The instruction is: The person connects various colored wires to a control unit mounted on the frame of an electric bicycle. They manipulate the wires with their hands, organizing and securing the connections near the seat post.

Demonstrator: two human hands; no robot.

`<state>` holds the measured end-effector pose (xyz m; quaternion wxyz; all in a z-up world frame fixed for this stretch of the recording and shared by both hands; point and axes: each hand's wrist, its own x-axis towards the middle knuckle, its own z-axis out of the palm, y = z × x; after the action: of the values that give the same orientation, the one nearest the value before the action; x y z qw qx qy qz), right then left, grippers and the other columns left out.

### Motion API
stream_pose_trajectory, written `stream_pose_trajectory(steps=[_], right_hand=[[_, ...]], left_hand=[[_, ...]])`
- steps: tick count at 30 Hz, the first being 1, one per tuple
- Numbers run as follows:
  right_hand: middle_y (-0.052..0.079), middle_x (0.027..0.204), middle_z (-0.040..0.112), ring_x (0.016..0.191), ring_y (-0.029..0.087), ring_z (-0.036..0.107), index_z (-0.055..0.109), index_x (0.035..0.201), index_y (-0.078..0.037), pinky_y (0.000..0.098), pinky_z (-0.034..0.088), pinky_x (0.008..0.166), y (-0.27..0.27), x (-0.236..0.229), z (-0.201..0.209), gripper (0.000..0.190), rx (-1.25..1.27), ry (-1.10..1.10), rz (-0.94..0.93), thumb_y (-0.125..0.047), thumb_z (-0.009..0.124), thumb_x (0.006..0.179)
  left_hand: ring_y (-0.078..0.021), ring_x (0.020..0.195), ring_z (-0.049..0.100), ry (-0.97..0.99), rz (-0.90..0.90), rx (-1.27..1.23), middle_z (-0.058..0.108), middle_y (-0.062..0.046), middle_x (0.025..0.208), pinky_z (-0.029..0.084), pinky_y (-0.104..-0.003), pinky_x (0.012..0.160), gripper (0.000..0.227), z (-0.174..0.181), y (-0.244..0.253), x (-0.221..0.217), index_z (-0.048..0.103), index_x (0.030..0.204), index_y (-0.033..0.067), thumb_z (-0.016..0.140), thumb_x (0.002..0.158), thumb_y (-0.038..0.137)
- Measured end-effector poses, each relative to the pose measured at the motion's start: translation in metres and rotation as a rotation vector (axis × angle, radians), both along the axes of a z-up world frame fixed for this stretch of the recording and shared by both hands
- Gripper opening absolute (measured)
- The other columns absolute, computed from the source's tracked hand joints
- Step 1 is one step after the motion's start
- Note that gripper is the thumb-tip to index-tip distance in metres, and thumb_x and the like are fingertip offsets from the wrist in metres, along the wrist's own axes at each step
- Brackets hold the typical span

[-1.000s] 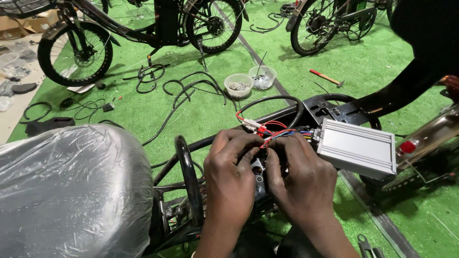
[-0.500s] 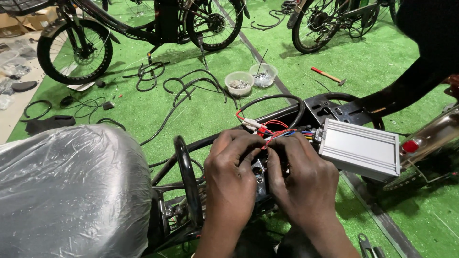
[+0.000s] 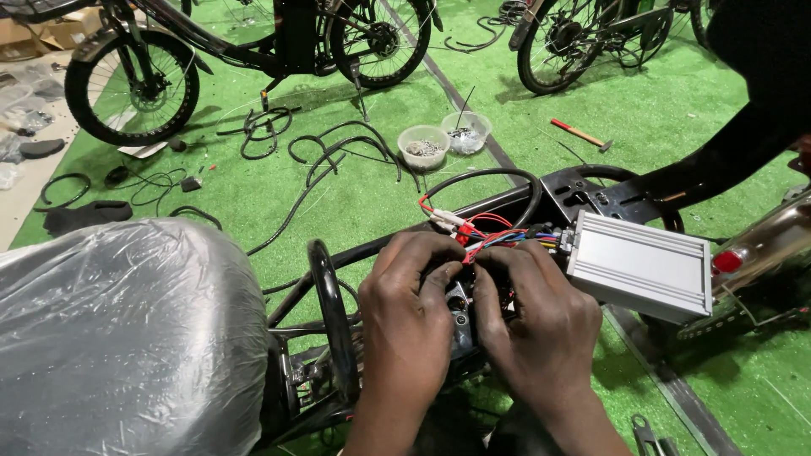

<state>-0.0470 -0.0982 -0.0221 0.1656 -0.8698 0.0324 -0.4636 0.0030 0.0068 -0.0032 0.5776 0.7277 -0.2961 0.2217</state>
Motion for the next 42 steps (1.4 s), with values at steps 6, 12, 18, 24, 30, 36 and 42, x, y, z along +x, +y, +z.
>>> stream_pose_trajectory(steps=[6,12,18,24,30,36,42], right_hand=[[0.001,0.093,0.064,0.075,0.023,0.064,0.065,0.099,-0.012,0.0351,0.045,0.054,0.0,0.001,-0.003,0.013,-0.012,-0.01,-0.024,-0.013,0.061,0.088],[0.004,0.097,0.066,0.08,0.022,0.066,0.065,0.101,-0.01,0.0336,0.048,0.06,-0.002,0.002,-0.004,0.015,-0.007,-0.035,0.023,-0.009,0.063,0.086],[0.002,0.094,0.067,0.08,0.017,0.067,0.068,0.099,-0.01,0.0293,0.05,0.062,-0.004,0.002,-0.003,0.018,0.051,-0.015,0.073,-0.006,0.064,0.082],[0.008,0.084,0.067,0.075,0.019,0.065,0.066,0.092,-0.002,0.0296,0.049,0.07,0.0,0.0,0.014,0.008,0.135,-0.003,0.196,-0.001,0.061,0.085],[0.005,0.079,0.067,0.072,0.017,0.064,0.065,0.087,-0.005,0.0301,0.047,0.068,-0.002,0.001,0.013,0.004,0.119,-0.009,0.14,-0.004,0.062,0.087],[0.003,0.083,0.064,0.075,0.019,0.063,0.064,0.09,-0.009,0.0317,0.047,0.066,0.002,0.001,0.012,0.005,0.109,0.025,0.08,-0.008,0.06,0.088],[0.001,0.089,0.064,0.074,0.02,0.064,0.064,0.096,-0.011,0.034,0.046,0.056,0.003,0.0,0.006,0.009,0.079,0.028,0.005,-0.012,0.058,0.089]], left_hand=[[-0.0222,0.082,0.065,-0.004,-0.008,0.025,0.066,-0.007,0.087,0.049,-0.031,0.076,0.019,-0.001,0.0,0.002,0.067,0.084,0.0069,0.06,0.072,-0.006],[-0.0215,0.081,0.065,-0.016,-0.018,0.025,0.066,-0.007,0.085,0.05,-0.032,0.074,0.016,-0.001,0.0,0.003,0.067,0.083,0.0066,0.063,0.073,-0.005],[-0.0197,0.081,0.067,0.068,-0.027,-0.019,0.068,-0.006,0.084,0.051,-0.03,0.076,0.015,-0.003,-0.001,0.006,0.068,0.081,0.0075,0.06,0.073,-0.003],[-0.0189,0.083,0.068,0.142,-0.057,0.002,0.07,-0.004,0.086,0.051,-0.029,0.075,0.016,0.001,0.002,0.007,0.068,0.083,0.0095,0.058,0.075,0.0],[-0.0199,0.082,0.067,0.137,-0.053,0.022,0.069,-0.004,0.085,0.049,-0.031,0.073,0.016,0.001,0.003,0.005,0.067,0.083,0.01,0.057,0.075,0.001],[-0.018,0.081,0.068,0.137,-0.049,0.009,0.07,-0.003,0.084,0.05,-0.029,0.073,0.014,0.0,0.002,0.005,0.068,0.082,0.0111,0.059,0.076,0.001],[-0.0175,0.079,0.067,0.157,-0.053,0.011,0.069,-0.002,0.082,0.051,-0.029,0.071,0.018,0.001,0.002,0.005,0.068,0.082,0.011,0.058,0.074,-0.002]])
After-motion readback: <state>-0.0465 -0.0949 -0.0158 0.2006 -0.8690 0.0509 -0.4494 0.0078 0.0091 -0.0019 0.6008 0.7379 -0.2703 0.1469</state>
